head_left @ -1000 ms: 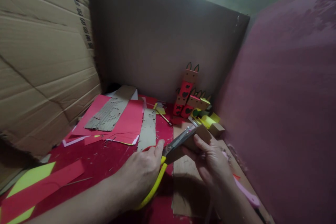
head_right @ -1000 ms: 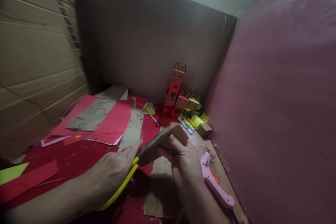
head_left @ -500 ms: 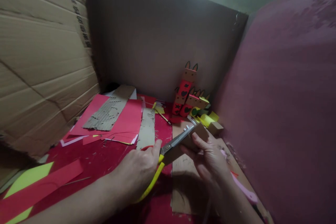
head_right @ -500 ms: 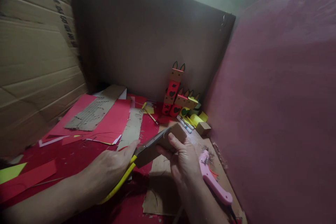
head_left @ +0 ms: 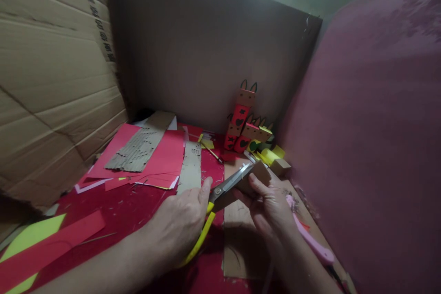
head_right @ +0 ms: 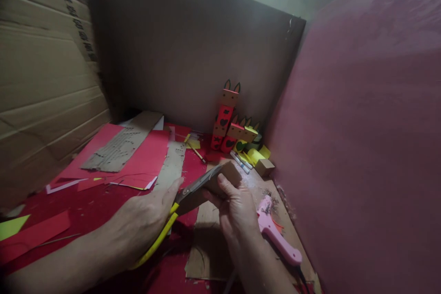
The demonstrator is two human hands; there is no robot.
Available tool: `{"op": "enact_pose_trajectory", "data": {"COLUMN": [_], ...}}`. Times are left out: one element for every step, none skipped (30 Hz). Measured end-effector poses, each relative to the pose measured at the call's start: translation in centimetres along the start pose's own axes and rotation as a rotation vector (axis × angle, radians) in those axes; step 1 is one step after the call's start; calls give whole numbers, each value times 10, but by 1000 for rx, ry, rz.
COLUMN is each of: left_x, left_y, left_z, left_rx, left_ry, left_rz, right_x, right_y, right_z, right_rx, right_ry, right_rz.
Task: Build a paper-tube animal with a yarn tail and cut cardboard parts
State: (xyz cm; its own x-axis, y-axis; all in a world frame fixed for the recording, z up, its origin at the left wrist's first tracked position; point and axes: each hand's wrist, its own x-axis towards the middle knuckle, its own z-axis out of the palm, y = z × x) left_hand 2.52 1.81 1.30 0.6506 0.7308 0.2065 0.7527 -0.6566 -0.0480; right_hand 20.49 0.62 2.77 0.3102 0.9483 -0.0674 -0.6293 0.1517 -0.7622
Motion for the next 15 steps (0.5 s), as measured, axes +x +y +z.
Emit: {"op": "enact_pose_trajectory", "data": {"left_x": [0,0,0,1,1,2,3,3,4,4,5,5,5,5,6], "left_y": [0,0,1,1,1,1,2,2,2,3,3,4,4,5,5], "left_z": [0,0,0,0,0,1,2,2,3,3,3,2,1,0,-1], "left_rx": [4,11,21,35,51,67,80,92,102,113,126,141,157,172,182], "left_ry": [15,24,26,27,29,32,38,47,58,67,70,68,59,47,36], "left_rz": [10,18,20,20,18,15,13,13,12,7,3,2,6,14,25], "right_x": [0,0,0,0,0,0,-1,-1,0,0,0,1,1,2,2], "right_y": [0,1,2,2,3,3,4,4,4,3,3,3,3,3,3], "right_z": [0,0,0,1,1,1,1,1,1,1,2,2,1,1,1], "right_rx": [2,4,4,3,0,-3,-5,-4,1,7,15,22,27,32,35], "right_ry": [1,4,5,8,10,11,13,17,23,31,37,42,46,48,51], "right_rz": [-1,-2,-4,-4,0,7,15,19,20,22,22,24,27,31,37]}}
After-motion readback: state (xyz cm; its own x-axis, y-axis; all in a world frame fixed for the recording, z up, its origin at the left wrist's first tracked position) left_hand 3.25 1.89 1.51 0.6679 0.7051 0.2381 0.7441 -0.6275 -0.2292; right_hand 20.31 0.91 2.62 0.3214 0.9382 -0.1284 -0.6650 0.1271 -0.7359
